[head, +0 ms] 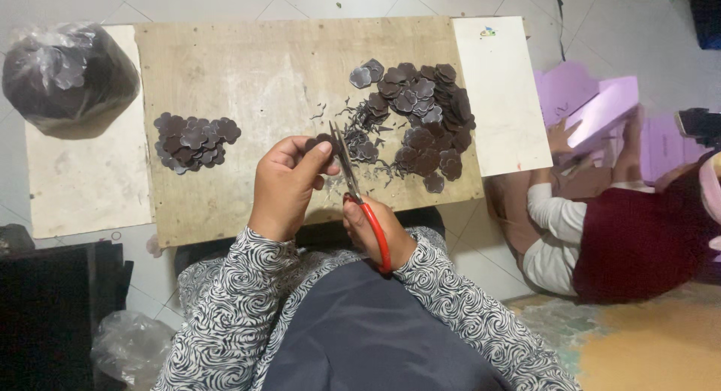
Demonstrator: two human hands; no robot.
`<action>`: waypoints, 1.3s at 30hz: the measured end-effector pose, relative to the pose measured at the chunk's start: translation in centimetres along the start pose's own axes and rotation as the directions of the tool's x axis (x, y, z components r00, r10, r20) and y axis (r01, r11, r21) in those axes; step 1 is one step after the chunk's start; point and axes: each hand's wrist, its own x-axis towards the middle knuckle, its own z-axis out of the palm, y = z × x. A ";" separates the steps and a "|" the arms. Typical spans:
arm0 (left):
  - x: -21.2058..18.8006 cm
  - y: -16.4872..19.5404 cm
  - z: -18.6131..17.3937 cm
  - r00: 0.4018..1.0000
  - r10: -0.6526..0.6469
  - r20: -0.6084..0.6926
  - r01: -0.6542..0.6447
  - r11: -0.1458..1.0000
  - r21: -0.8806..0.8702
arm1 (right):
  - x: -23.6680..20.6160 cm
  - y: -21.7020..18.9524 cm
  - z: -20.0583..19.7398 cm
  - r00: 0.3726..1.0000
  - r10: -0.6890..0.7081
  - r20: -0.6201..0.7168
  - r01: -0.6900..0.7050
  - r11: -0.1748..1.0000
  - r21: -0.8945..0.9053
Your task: The person is cutting dark, flower-shaped pieces of material using red-handled scissors. They hold the material in their left hand and cut it with the scissors in their right hand, placing the cut pieces on a wooden board.
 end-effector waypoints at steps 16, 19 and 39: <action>0.0 -0.1 0.4 0.998 -0.054 -0.013 0.055 0.998 0.039 | 0.2 0.5 -0.5 0.995 -0.009 0.101 -0.004 0.992 0.127; -0.1 -0.2 0.4 0.998 -0.052 -0.016 0.053 0.997 0.052 | 0.3 0.8 -0.4 0.995 -0.012 0.094 -0.001 0.991 0.136; 0.0 -0.3 0.2 0.996 -0.087 0.031 0.087 0.996 -0.008 | 0.1 -0.5 0.0 0.997 -0.034 0.074 0.025 0.993 0.114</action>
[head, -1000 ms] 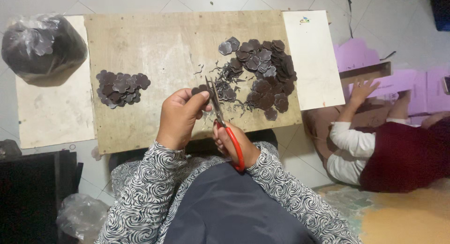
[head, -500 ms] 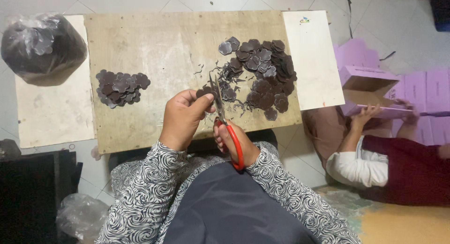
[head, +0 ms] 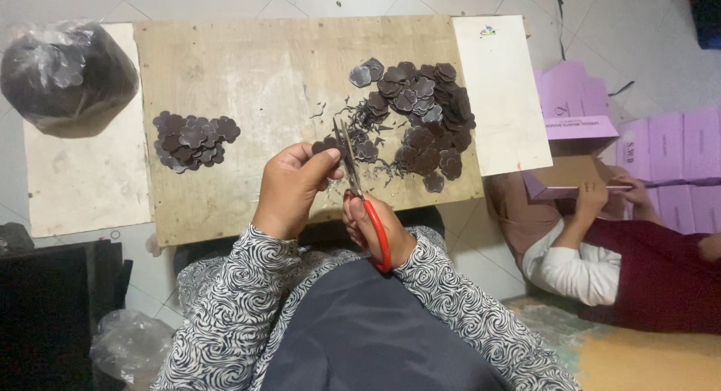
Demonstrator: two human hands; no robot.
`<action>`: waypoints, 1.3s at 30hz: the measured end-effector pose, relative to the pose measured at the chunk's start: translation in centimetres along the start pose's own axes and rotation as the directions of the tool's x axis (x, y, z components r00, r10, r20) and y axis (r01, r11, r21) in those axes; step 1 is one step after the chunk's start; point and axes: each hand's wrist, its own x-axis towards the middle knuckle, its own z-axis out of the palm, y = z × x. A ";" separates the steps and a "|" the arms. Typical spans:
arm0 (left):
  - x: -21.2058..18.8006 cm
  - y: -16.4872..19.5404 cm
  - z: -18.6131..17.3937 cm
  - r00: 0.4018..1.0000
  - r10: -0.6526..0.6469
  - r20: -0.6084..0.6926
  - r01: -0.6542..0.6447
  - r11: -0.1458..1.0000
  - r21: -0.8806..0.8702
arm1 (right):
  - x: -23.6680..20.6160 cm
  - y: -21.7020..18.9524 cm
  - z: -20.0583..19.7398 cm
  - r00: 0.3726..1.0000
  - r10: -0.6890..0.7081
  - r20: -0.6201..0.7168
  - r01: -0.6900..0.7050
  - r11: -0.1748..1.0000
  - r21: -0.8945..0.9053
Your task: The person is cutting dark, flower-shaped pieces of material using red-handled scissors. They hold the material in their left hand and cut it with the scissors in their right hand, placing the cut pieces on a wooden board.
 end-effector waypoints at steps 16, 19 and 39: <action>0.3 0.4 -0.7 0.996 -0.061 -0.065 0.062 0.998 0.018 | -0.1 -0.5 0.0 0.997 0.068 -0.036 -0.073 0.985 -0.154; 0.4 0.3 -0.6 0.997 -0.053 -0.047 0.053 0.998 -0.015 | -0.2 -0.3 -0.1 0.997 0.065 -0.037 -0.070 0.985 -0.156; 0.5 0.3 -1.5 0.998 0.037 0.041 -0.044 0.981 0.187 | 0.0 1.2 -1.0 0.998 0.005 0.057 -0.003 1.000 -0.029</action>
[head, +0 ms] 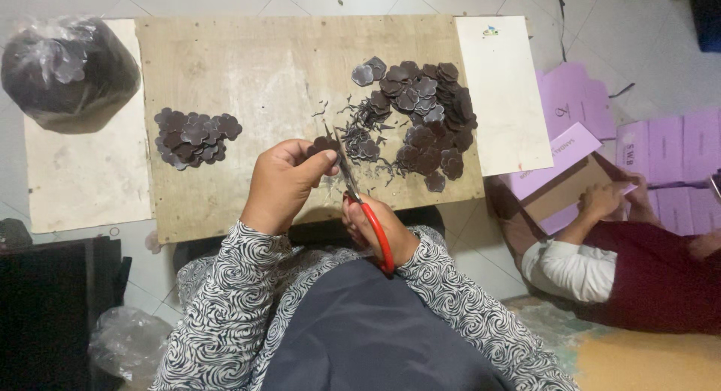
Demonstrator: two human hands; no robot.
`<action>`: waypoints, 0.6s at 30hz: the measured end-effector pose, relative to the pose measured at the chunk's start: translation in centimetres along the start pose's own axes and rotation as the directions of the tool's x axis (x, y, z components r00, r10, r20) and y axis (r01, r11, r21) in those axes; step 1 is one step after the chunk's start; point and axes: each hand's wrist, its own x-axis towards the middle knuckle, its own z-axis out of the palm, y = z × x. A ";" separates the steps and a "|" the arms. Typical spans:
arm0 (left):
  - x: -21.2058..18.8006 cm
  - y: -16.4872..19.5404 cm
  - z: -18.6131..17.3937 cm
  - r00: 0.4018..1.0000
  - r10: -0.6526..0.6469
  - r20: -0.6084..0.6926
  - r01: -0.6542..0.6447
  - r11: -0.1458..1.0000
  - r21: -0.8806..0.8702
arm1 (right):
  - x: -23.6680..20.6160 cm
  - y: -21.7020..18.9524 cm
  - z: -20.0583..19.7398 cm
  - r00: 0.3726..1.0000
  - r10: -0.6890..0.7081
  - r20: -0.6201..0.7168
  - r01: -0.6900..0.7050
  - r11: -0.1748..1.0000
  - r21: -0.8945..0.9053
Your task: The person is cutting dark, flower-shaped pieces of material using red-handled scissors. They hold the material in their left hand and cut it with the scissors in their right hand, placing the cut pieces on a wooden board.
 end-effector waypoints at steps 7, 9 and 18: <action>0.0 -0.1 -0.1 0.999 -0.045 0.006 0.046 0.996 -0.072 | 0.0 -0.3 0.3 0.999 0.034 -0.012 -0.033 0.998 0.056; 0.0 -0.1 -0.1 0.999 -0.052 0.012 0.053 0.994 -0.099 | 0.0 -0.5 0.3 1.000 0.027 -0.015 -0.026 0.999 0.033; 0.1 0.0 0.0 0.997 -0.082 0.010 0.083 0.984 -0.160 | -0.1 -1.0 0.4 0.996 0.072 -0.046 -0.072 0.997 0.012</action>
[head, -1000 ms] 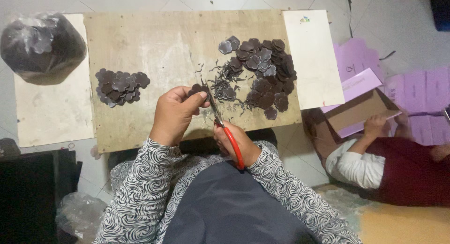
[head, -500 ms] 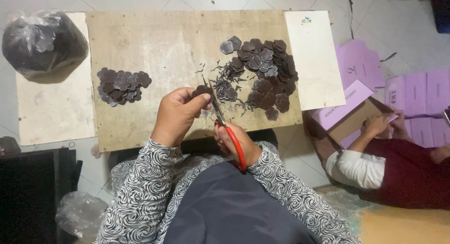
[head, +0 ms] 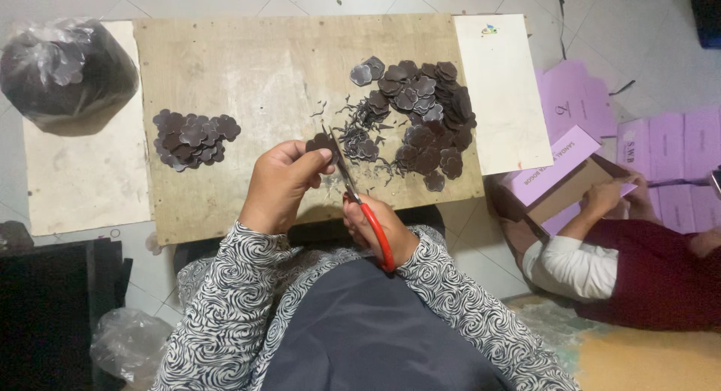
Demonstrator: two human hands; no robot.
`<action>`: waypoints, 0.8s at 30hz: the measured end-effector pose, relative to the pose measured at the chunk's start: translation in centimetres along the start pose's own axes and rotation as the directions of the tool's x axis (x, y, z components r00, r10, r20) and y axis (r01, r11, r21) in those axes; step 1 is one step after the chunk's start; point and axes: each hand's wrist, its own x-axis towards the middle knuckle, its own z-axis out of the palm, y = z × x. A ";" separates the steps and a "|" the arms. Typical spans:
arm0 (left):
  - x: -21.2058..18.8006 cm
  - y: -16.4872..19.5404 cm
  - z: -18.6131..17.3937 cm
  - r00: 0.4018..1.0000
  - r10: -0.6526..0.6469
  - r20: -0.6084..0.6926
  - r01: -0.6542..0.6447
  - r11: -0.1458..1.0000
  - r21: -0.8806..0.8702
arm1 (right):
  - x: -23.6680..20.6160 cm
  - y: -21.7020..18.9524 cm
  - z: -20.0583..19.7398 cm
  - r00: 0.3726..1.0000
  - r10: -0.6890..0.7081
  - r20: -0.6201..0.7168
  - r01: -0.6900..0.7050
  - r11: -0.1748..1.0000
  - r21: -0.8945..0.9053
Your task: The person is cutting dark, flower-shaped pieces of material using red-handled scissors. They hold the material in their left hand and cut it with the scissors in their right hand, placing the cut pieces on a wooden board.
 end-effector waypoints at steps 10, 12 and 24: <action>0.3 -0.4 -0.5 1.000 -0.003 -0.015 0.002 0.999 -0.045 | 0.0 0.3 0.0 1.000 -0.001 0.002 0.001 1.000 -0.029; 0.5 -0.5 -0.5 1.000 0.007 -0.010 -0.007 0.999 -0.036 | 0.0 0.2 -0.1 1.000 0.020 -0.010 -0.020 0.999 -0.040; 0.0 0.1 -0.3 0.997 0.072 0.009 -0.072 0.983 0.168 | -0.1 -0.2 -0.1 0.988 -0.101 0.116 0.102 0.995 -0.004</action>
